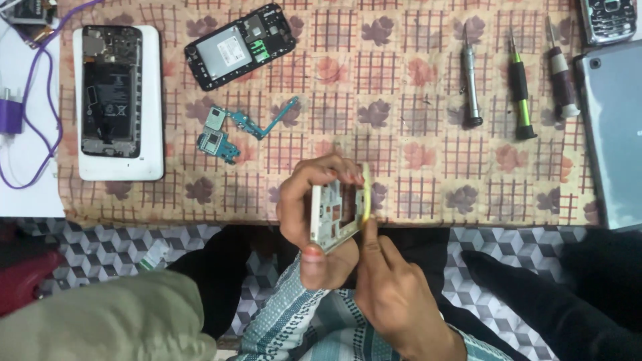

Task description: The person cleans the internal components and casing of a disassembled mobile phone using a toothbrush and a screwdriver. They brush the battery area and circuit board, then clean the empty phone casing.

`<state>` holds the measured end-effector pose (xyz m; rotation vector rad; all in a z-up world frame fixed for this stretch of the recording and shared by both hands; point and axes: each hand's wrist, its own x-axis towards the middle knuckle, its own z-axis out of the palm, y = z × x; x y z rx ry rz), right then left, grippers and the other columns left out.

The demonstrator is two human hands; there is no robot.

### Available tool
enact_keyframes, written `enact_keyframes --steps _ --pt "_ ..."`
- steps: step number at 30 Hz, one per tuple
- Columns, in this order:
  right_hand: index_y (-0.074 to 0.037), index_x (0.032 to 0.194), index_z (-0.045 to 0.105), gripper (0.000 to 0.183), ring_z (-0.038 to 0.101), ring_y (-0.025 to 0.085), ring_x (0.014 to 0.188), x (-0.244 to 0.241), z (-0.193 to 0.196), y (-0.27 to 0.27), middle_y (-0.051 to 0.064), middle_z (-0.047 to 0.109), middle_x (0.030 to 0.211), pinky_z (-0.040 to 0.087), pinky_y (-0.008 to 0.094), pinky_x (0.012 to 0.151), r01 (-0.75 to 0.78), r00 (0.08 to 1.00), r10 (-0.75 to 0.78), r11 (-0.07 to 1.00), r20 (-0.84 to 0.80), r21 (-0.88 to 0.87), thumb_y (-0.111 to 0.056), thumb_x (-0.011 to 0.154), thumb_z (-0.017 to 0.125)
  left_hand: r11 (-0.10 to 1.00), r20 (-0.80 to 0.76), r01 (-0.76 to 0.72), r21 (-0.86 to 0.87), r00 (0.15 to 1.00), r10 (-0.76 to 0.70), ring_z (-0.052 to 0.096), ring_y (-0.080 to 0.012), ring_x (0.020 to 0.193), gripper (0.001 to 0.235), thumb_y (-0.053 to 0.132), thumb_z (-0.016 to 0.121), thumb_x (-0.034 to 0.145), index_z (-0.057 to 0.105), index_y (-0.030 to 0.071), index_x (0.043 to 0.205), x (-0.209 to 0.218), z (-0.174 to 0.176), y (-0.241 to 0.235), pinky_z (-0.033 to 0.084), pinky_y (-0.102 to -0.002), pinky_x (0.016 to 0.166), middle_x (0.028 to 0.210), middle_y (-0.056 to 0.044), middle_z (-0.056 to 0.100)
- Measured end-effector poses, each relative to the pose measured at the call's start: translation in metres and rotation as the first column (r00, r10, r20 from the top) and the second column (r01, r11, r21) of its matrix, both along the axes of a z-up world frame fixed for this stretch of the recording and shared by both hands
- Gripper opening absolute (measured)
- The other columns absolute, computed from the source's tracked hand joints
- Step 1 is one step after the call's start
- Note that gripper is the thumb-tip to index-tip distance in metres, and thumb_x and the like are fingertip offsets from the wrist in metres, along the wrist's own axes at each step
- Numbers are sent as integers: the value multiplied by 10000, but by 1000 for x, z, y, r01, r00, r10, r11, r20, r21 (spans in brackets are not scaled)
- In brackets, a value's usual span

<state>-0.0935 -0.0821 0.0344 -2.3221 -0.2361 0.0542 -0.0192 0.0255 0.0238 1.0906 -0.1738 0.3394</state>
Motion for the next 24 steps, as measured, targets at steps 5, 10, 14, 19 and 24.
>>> enact_keyframes --steps 5,10,14,19,24 --pt "132 1409 487 646 654 374 500 8 15 -5 208 636 863 537 464 454 -32 987 -4 975 -163 -219 -21 801 642 999 -91 -52 17 994 53 578 -294 1012 763 733 555 947 434 24 1202 0 5 3 396 -500 1244 1108 -186 518" --pt "166 1373 460 619 650 362 514 8 6 -9 189 621 801 534 447 453 -87 973 39 974 -227 -208 -34 820 654 997 10 -22 69 1000 21 573 -242 989 732 700 520 1047 487 7 1280 0 1 -3 533 -439 931 1164 -181 556" --pt "215 1370 410 757 664 371 518 -8 3 -25 243 625 858 556 441 457 -239 942 175 949 -288 -207 -23 700 669 989 70 -109 96 992 103 598 -242 889 724 676 476 1036 511 -16 1246 7 0 -9 546 -419 800 1074 -207 595" --pt "153 1489 346 876 699 352 584 -6 20 -39 208 627 911 583 432 535 -399 789 272 909 -552 -123 -67 723 708 982 80 -156 110 986 148 635 -284 870 742 675 478 1023 543 -41 1209 16 9 -15 547 -437 775 1027 -244 627" --pt "152 1413 420 708 691 390 590 -2 6 -23 220 669 840 557 466 507 -88 949 44 988 -313 -128 -14 781 692 991 -24 -111 69 993 113 609 -308 935 732 673 527 972 499 -32 1170 10 7 -11 553 -494 866 1039 -231 584"
